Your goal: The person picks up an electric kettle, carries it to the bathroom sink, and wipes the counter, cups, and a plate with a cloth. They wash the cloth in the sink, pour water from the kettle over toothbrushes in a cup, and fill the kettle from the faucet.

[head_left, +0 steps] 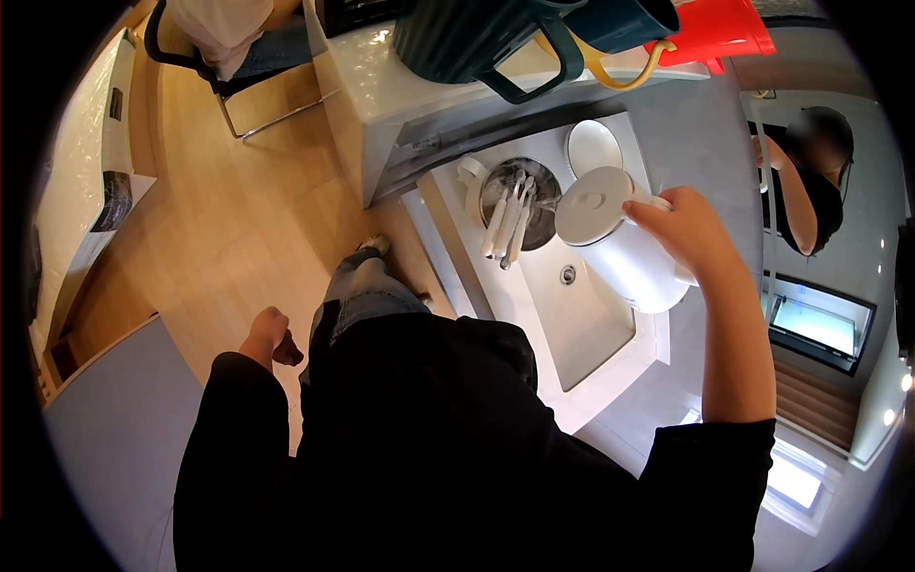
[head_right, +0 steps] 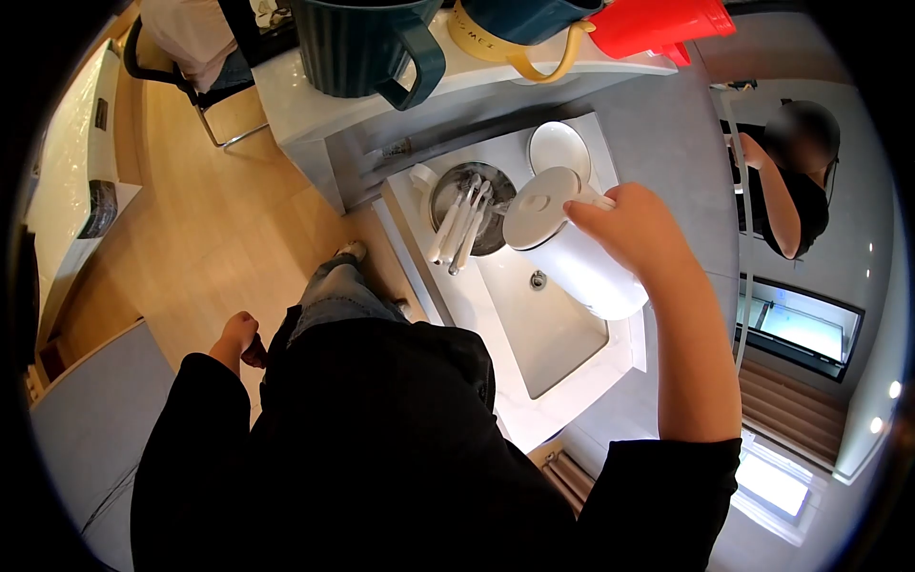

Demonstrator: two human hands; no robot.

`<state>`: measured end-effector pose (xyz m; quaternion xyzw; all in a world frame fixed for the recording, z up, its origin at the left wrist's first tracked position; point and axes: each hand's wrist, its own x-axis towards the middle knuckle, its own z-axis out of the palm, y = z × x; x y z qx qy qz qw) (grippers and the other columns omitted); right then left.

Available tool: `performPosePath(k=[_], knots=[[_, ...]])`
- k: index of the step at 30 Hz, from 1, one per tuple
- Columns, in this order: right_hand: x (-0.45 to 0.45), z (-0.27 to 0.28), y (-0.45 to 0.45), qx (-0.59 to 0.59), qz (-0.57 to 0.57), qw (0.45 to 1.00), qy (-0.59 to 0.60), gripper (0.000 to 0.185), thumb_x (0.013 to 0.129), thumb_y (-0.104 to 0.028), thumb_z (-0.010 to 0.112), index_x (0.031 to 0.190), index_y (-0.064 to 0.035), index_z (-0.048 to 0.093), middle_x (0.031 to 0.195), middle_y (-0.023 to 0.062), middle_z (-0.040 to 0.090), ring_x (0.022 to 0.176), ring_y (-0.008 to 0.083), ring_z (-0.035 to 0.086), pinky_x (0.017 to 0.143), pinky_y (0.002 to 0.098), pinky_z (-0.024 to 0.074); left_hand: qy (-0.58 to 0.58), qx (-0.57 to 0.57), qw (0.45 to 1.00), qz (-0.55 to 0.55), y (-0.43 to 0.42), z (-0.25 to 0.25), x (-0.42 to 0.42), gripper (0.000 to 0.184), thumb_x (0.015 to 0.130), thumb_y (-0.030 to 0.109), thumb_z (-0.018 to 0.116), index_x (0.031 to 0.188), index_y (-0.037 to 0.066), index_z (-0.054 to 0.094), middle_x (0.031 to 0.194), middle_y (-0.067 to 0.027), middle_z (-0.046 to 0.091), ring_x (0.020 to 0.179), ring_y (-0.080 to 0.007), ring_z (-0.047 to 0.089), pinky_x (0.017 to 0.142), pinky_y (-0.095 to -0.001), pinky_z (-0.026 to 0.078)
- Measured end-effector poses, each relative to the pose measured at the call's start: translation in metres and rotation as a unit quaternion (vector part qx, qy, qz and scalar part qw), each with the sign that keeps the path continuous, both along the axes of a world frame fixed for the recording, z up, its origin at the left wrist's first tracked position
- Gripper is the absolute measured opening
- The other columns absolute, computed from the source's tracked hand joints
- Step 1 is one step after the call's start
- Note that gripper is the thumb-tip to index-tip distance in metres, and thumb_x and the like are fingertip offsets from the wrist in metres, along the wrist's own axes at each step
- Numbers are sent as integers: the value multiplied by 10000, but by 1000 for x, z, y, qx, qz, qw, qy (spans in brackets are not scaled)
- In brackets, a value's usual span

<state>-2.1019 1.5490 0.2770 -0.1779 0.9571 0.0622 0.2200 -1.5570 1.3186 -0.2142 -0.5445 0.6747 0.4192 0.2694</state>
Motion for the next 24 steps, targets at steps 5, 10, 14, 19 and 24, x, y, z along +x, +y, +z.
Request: performPosePath(k=[5, 10, 14, 19, 24], knots=[[7, 5, -10, -9, 23, 1000, 9, 681, 777, -480, 749, 1088, 122, 684, 927, 262, 717, 778, 320, 732, 741, 402, 570, 7, 6, 1000, 0, 0, 2, -3, 326, 867, 201, 557, 1074, -25, 665, 1047, -271, 703, 1057, -443, 660, 911, -484, 509], [10, 8, -25, 11, 26, 1000, 4, 646, 763, -470, 723, 1052, 108, 712, 879, 240, 724, 759, 319, 729, 730, 396, 570, -7, 14, 1000, -2, 2, 4, -8, 302, 866, 185, 562, 1065, -21, 657, 1026, -261, 707, 1019, -436, 672, 885, -486, 518], [13, 7, -34, 24, 31, 999, 12, 617, 747, -454, 707, 1045, 86, 733, 873, 223, 731, 742, 309, 727, 726, 384, 569, -14, 28, 999, 14, 5, 11, -9, 295, 869, 175, 560, 1062, -28, 651, 1011, -268, 704, 999, -440, 675, 871, -491, 523], [14, 10, -47, 53, 52, 997, 1, 591, 738, -445, 693, 1039, 61, 750, 889, 216, 736, 744, 303, 729, 721, 374, 572, -20, 23, 1000, 0, 7, -5, 3, 323, 861, 183, 563, 1071, -39, 666, 1019, -284, 704, 1009, -452, 674, 877, -490, 525], [17, 7, -53, 66, 61, 996, 22, 578, 736, -438, 685, 1026, 57, 752, 890, 215, 736, 748, 299, 730, 719, 371, 572, -19, 18, 1000, -1, 10, -11, 12, 334, 841, 207, 577, 1038, -40, 686, 1021, -287, 706, 1018, -447, 676, 882, -487, 525]])
